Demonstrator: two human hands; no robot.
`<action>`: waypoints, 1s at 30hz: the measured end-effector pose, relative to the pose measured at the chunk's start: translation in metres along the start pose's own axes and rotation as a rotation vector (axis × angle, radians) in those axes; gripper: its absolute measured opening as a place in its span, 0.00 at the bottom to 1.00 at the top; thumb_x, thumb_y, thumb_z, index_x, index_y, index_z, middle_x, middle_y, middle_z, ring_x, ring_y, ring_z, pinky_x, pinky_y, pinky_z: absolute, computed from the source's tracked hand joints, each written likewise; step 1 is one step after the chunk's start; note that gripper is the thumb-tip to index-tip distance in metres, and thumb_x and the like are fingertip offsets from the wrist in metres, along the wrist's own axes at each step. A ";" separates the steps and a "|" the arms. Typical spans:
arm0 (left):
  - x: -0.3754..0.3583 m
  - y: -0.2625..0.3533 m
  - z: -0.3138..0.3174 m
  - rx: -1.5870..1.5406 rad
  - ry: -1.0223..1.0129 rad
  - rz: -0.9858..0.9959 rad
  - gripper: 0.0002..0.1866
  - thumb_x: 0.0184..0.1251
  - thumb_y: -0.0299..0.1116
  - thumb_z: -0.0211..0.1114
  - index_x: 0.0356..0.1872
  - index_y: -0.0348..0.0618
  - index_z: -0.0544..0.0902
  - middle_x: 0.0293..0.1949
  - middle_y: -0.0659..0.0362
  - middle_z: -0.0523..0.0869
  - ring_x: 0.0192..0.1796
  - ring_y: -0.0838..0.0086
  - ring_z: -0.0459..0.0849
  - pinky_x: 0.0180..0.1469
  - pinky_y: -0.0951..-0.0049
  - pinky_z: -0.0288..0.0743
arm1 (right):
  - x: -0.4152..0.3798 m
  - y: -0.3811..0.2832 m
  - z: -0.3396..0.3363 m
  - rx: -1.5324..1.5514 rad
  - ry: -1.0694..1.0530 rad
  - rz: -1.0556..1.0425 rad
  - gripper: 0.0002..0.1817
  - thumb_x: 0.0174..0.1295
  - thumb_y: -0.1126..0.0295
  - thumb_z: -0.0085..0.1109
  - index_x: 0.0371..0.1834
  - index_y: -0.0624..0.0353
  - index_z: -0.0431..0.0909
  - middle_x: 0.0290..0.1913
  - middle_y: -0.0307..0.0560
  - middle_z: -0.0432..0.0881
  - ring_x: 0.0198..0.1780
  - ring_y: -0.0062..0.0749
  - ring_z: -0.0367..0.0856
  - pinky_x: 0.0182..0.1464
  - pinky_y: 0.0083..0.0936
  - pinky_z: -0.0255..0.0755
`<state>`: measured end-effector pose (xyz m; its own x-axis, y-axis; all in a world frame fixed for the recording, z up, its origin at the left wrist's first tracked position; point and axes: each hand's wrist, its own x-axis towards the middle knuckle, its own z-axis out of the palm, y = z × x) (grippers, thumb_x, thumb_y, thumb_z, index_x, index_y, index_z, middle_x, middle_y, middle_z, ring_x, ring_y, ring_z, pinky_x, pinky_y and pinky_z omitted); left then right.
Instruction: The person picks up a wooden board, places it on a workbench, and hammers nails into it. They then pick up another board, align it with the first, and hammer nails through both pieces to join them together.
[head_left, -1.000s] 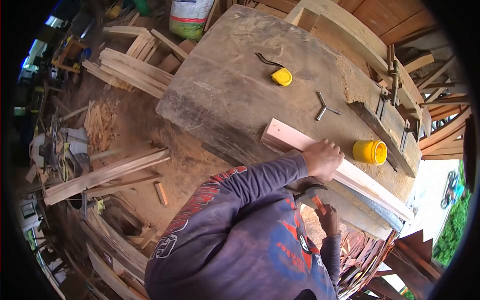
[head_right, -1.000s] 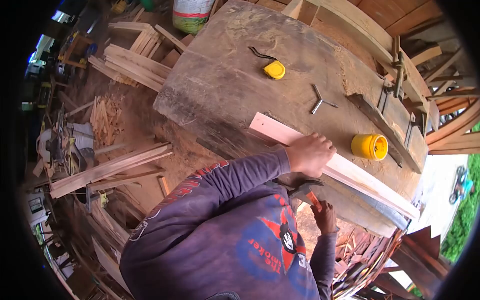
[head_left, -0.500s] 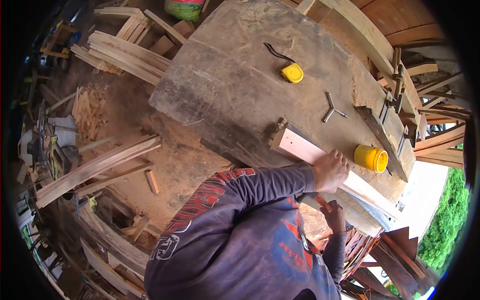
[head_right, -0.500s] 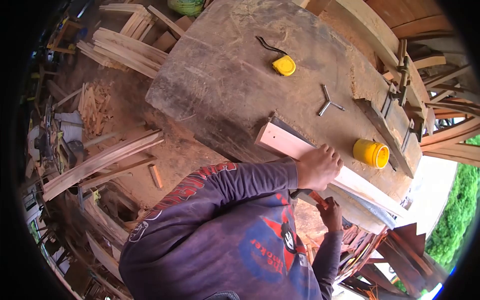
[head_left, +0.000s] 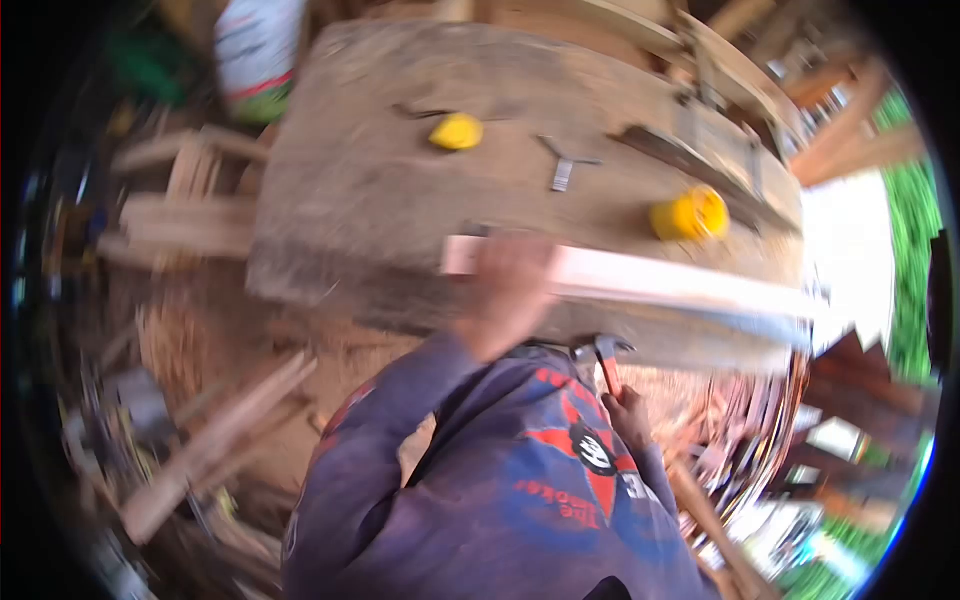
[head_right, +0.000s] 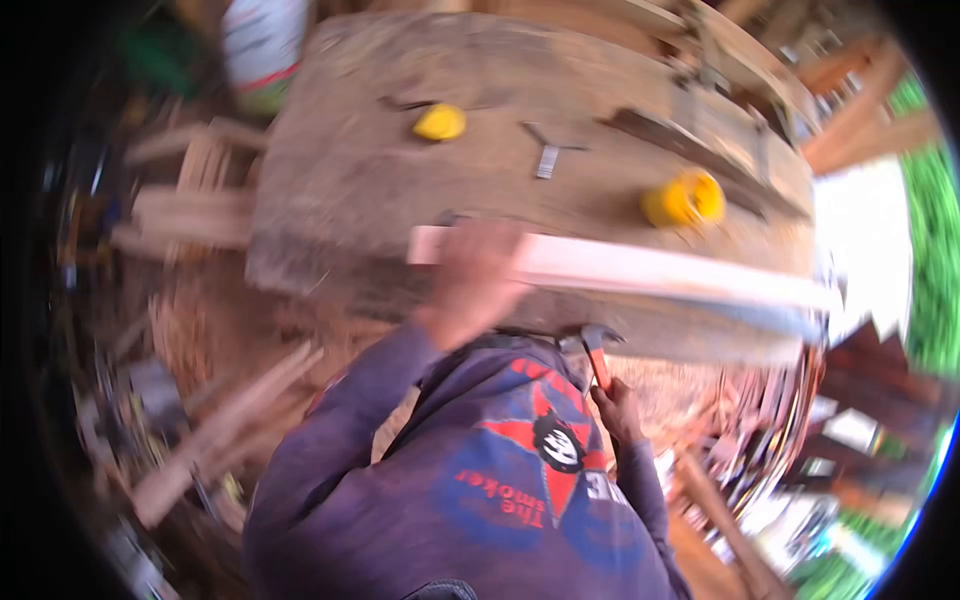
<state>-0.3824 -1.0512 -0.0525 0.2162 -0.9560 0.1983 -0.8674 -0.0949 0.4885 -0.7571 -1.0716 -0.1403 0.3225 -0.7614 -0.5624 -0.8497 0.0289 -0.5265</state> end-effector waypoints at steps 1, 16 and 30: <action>-0.004 -0.004 -0.020 0.039 -0.033 -0.035 0.39 0.44 0.43 0.82 0.62 0.47 0.79 0.53 0.54 0.84 0.58 0.55 0.80 0.61 0.54 0.69 | -0.005 0.010 0.007 0.093 0.060 0.042 0.20 0.63 0.57 0.64 0.31 0.69 0.78 0.21 0.53 0.76 0.25 0.35 0.74 0.31 0.39 0.68; -0.039 -0.006 -0.014 0.421 -0.092 0.221 0.40 0.41 0.28 0.70 0.63 0.35 0.70 0.54 0.46 0.78 0.58 0.48 0.76 0.62 0.52 0.68 | -0.082 0.090 -0.008 0.536 0.057 0.193 0.23 0.61 0.49 0.69 0.33 0.61 0.81 0.26 0.46 0.80 0.27 0.31 0.79 0.32 0.36 0.72; -0.190 0.103 0.031 0.465 0.077 -0.034 0.40 0.40 0.31 0.69 0.63 0.34 0.71 0.49 0.43 0.79 0.52 0.45 0.78 0.56 0.46 0.71 | 0.058 0.018 -0.126 1.615 0.739 -0.145 0.25 0.58 0.53 0.79 0.37 0.62 0.75 0.31 0.41 0.80 0.30 0.27 0.82 0.32 0.25 0.80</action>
<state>-0.5267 -0.8879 -0.0667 0.2650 -0.9286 0.2598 -0.9642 -0.2565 0.0666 -0.8059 -1.1968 -0.1024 -0.2726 -0.9064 -0.3228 0.5258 0.1406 -0.8389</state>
